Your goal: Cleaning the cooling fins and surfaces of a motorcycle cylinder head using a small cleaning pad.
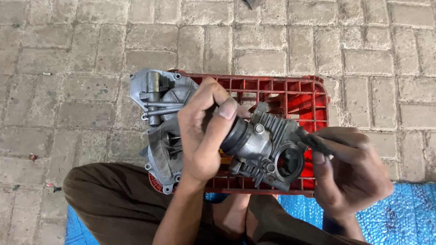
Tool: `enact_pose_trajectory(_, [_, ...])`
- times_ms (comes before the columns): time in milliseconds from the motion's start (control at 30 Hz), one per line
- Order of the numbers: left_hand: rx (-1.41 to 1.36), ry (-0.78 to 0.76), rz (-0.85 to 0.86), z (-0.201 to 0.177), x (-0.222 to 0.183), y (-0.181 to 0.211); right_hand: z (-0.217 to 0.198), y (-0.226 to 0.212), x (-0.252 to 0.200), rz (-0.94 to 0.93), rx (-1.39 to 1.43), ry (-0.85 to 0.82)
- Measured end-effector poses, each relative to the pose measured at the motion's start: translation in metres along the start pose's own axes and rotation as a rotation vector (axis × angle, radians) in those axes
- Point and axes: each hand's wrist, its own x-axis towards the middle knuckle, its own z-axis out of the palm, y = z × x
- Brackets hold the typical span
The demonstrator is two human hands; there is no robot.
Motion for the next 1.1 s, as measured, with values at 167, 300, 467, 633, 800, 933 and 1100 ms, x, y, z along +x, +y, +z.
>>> enact_pose_trajectory(167, [0.209, -0.053, 0.024, -0.022, -0.007, 0.009, 0.002, 0.005, -0.009, 0.072, -0.007, 0.005])
enact_pose_trajectory(300, [0.225, -0.082, -0.001, -0.036, -0.020, 0.015, -0.012, 0.007, -0.004, 0.067, 0.004, -0.036])
enact_pose_trajectory(467, [0.241, -0.148, -0.046, -0.049, -0.026, 0.026, -0.062, -0.010, 0.043, 0.087, -0.123, -0.316])
enact_pose_trajectory(633, [0.308, -0.125, -0.053, -0.055, -0.034, 0.026, -0.066, -0.041, 0.102, 0.099, -0.260, -0.718])
enact_pose_trajectory(800, [0.242, -0.190, 0.013, -0.053, -0.044, 0.007, -0.025, -0.078, 0.141, -0.277, -0.413, -1.131])
enact_pose_trajectory(933, [0.259, -0.250, -0.062, -0.047, -0.045, 0.022, 0.011, -0.074, 0.157, -0.407, -0.217, -1.215])
enact_pose_trajectory(1100, [0.089, -0.162, -0.176, -0.041, -0.051, 0.014, 0.028, -0.063, 0.161, -0.510, -0.235, -1.330])
